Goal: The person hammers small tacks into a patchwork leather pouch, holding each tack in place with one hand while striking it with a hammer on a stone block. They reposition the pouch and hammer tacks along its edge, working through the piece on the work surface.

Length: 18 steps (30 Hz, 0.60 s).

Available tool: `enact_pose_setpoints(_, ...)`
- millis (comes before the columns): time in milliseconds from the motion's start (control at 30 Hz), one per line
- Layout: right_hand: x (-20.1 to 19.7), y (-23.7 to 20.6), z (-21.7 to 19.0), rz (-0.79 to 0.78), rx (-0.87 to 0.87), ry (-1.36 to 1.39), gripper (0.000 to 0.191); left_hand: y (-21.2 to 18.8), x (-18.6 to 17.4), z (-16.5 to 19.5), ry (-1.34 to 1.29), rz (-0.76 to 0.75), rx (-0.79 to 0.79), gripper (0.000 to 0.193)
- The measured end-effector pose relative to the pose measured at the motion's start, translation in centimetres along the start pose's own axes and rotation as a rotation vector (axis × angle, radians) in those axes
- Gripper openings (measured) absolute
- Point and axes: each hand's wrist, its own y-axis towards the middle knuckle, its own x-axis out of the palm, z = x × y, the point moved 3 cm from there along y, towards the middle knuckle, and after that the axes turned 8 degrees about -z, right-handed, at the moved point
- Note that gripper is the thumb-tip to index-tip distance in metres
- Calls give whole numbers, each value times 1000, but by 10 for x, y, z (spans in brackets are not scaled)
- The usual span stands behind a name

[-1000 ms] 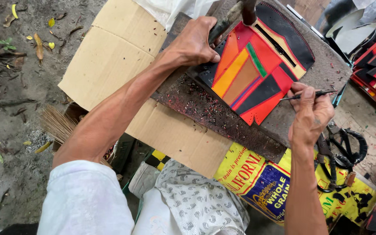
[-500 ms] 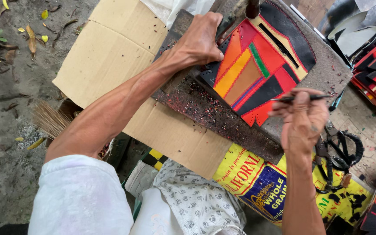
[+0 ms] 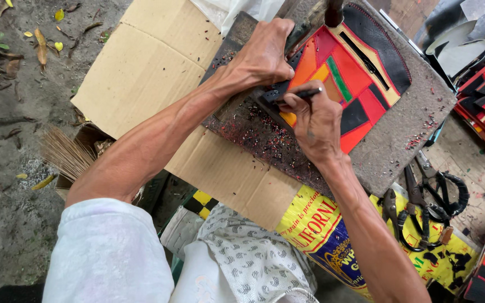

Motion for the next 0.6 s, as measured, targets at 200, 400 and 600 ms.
enact_pose_setpoints(200, 1, 10, -3, -46, -26, -66, 16, 1, -6, 0, 11, -24, -32, 36)
enact_pose_setpoints(400, 0, 17, -8, -87, -22, -76, 17, -33, -42, 3, 58, 62, 98, 31)
enact_pose_setpoints(600, 1, 21, -9, -87, -18, -84, 15, -86, -101, 31, 257, 20, -19, 37)
